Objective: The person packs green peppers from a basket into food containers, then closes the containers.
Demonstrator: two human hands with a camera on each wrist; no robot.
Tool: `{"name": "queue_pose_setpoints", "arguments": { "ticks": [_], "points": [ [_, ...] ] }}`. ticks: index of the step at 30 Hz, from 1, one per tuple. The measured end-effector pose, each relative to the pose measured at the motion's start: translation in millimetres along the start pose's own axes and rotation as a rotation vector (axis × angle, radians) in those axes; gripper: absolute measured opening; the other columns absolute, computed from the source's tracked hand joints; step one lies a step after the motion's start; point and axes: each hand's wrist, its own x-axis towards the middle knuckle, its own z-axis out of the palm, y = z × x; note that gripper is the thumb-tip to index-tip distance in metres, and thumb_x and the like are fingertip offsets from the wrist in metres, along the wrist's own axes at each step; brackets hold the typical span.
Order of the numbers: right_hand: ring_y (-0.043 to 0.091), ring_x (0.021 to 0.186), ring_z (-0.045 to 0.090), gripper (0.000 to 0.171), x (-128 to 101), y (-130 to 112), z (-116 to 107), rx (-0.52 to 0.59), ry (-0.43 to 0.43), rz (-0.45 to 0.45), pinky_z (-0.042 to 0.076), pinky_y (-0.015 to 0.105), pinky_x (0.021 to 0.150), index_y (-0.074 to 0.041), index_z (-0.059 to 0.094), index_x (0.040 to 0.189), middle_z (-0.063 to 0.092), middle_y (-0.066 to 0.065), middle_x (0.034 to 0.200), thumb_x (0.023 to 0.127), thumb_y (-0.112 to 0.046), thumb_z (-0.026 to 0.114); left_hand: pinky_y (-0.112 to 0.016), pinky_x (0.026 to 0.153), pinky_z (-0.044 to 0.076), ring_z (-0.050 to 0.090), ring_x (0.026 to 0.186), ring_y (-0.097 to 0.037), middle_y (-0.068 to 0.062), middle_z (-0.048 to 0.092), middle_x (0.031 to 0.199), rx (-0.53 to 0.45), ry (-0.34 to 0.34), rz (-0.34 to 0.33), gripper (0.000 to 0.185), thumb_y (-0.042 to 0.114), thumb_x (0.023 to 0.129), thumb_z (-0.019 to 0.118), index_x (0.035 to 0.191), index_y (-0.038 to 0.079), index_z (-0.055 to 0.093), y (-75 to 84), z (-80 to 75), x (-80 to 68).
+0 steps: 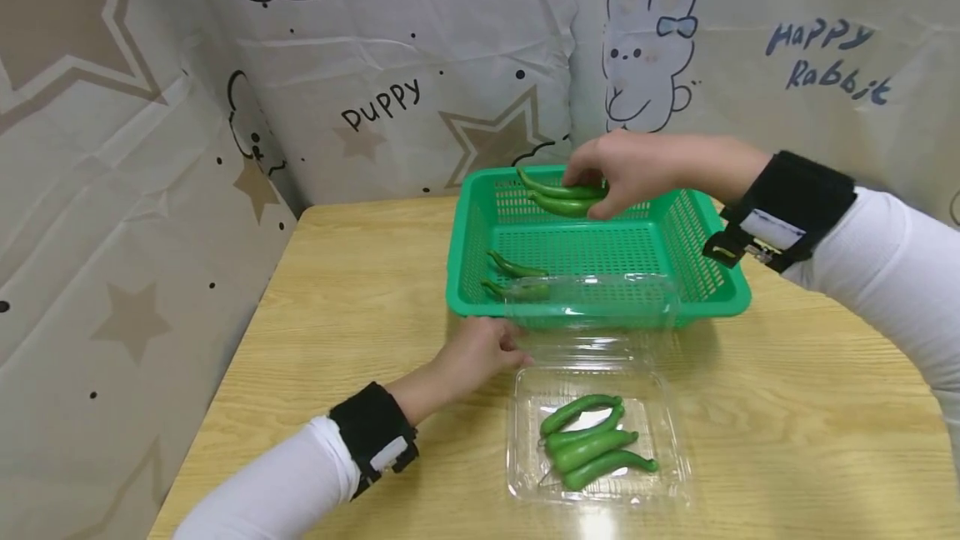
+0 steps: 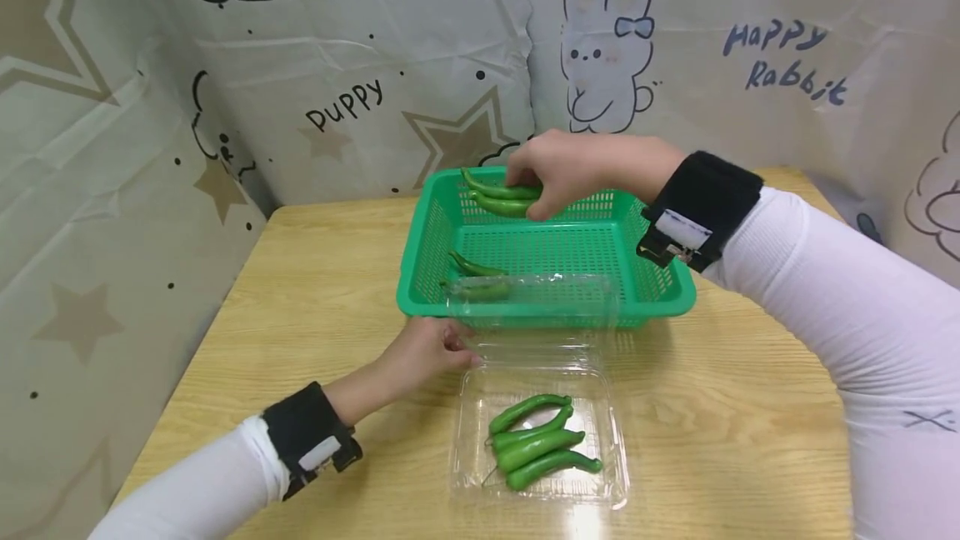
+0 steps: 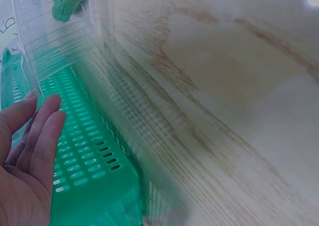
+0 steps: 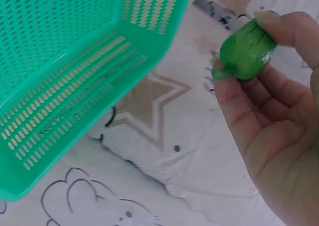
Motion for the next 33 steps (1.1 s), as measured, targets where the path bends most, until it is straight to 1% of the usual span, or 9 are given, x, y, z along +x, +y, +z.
{"name": "queue_pose_setpoints", "arguments": {
  "ticks": [5,9,15,20,22,27,29,31,33],
  "points": [
    [0.015,0.083,0.058,0.035,-11.9,-16.4,-2.0,0.028,-0.019,-0.033,0.05,0.032,0.075,-0.004,0.062,0.111,0.062,0.004,0.097,0.078,-0.009,0.07,-0.017,0.047,0.037,0.045,0.052,-0.002,0.0,0.065,0.067,0.017,0.004,0.0,0.024,0.015,0.081,0.074,0.097,-0.001,0.07,-0.6,0.2,0.9],
    [0.014,0.079,0.055,0.033,-20.2,-27.8,-0.1,0.005,-0.024,-0.064,0.048,0.031,0.072,-0.006,0.062,0.109,0.06,0.003,0.097,0.077,-0.007,0.069,-0.017,0.047,0.036,0.044,0.051,-0.002,0.0,0.064,0.065,0.018,0.014,0.007,0.024,0.014,0.08,0.074,0.098,-0.002,0.07,-1.9,1.2,0.4],
    [0.012,0.075,0.05,0.026,-34.9,-47.9,2.8,-0.011,-0.016,-0.11,0.046,0.028,0.068,-0.01,0.061,0.101,0.055,-0.002,0.09,0.076,-0.005,0.068,-0.018,0.049,0.04,0.05,0.055,-0.003,-0.004,0.067,0.07,-0.043,0.021,0.011,0.024,0.009,0.079,0.074,0.098,-0.005,0.07,-2.1,1.6,2.5],
    [0.01,0.078,0.049,0.027,-47.5,-66.8,15.6,-0.052,-0.04,-0.17,0.046,0.027,0.069,-0.011,0.061,0.102,0.054,-0.004,0.093,0.076,-0.008,0.069,-0.019,0.048,0.041,0.051,0.055,-0.003,-0.004,0.067,0.07,-0.074,0.006,0.02,0.021,0.007,0.08,0.074,0.097,-0.004,0.069,-1.3,0.8,3.9],
    [0.009,0.079,0.049,0.028,-51.1,-73.4,23.7,-0.072,-0.049,-0.183,0.046,0.027,0.07,-0.011,0.061,0.102,0.054,-0.005,0.094,0.076,-0.009,0.07,-0.018,0.046,0.039,0.049,0.053,-0.003,-0.002,0.066,0.067,-0.067,0.005,0.02,0.019,0.008,0.08,0.074,0.095,-0.004,0.069,-0.4,0.2,3.6],
    [0.007,0.077,0.048,0.027,-57.2,-85.2,41.9,-0.096,-0.045,-0.206,0.045,0.024,0.067,-0.012,0.062,0.099,0.053,-0.006,0.091,0.074,-0.009,0.072,-0.017,0.044,0.03,0.039,0.047,-0.002,0.002,0.058,0.056,-0.008,0.006,0.008,0.013,0.012,0.08,0.074,0.076,0.002,0.067,1.4,-2.2,3.9],
    [0.007,0.076,0.047,0.027,-59.1,-88.0,47.5,-0.091,-0.048,-0.215,0.045,0.023,0.065,-0.012,0.062,0.098,0.053,-0.007,0.09,0.074,-0.008,0.072,-0.016,0.046,0.033,0.043,0.049,-0.002,0.002,0.061,0.059,-0.009,0.005,0.013,0.01,0.01,0.081,0.073,0.076,0.004,0.066,1.0,-3.0,4.2],
    [0.006,0.075,0.046,0.027,-61.1,-90.1,52.4,-0.082,-0.06,-0.222,0.044,0.022,0.064,-0.012,0.062,0.099,0.052,-0.007,0.089,0.073,-0.007,0.071,-0.016,0.051,0.041,0.051,0.057,-0.003,-0.001,0.067,0.071,-0.029,0.009,0.03,0.006,0.006,0.08,0.073,0.084,0.004,0.068,0.3,-3.6,4.6],
    [0.006,0.074,0.045,0.028,-62.8,-91.8,57.0,-0.076,-0.072,-0.221,0.042,0.022,0.062,-0.013,0.062,0.098,0.05,-0.008,0.087,0.072,-0.007,0.07,-0.017,0.059,0.047,0.058,0.068,-0.005,-0.003,0.07,0.083,-0.05,0.016,0.055,0.013,0.003,0.078,0.073,0.09,0.004,0.069,-0.6,-4.4,5.3]
  ]
}}
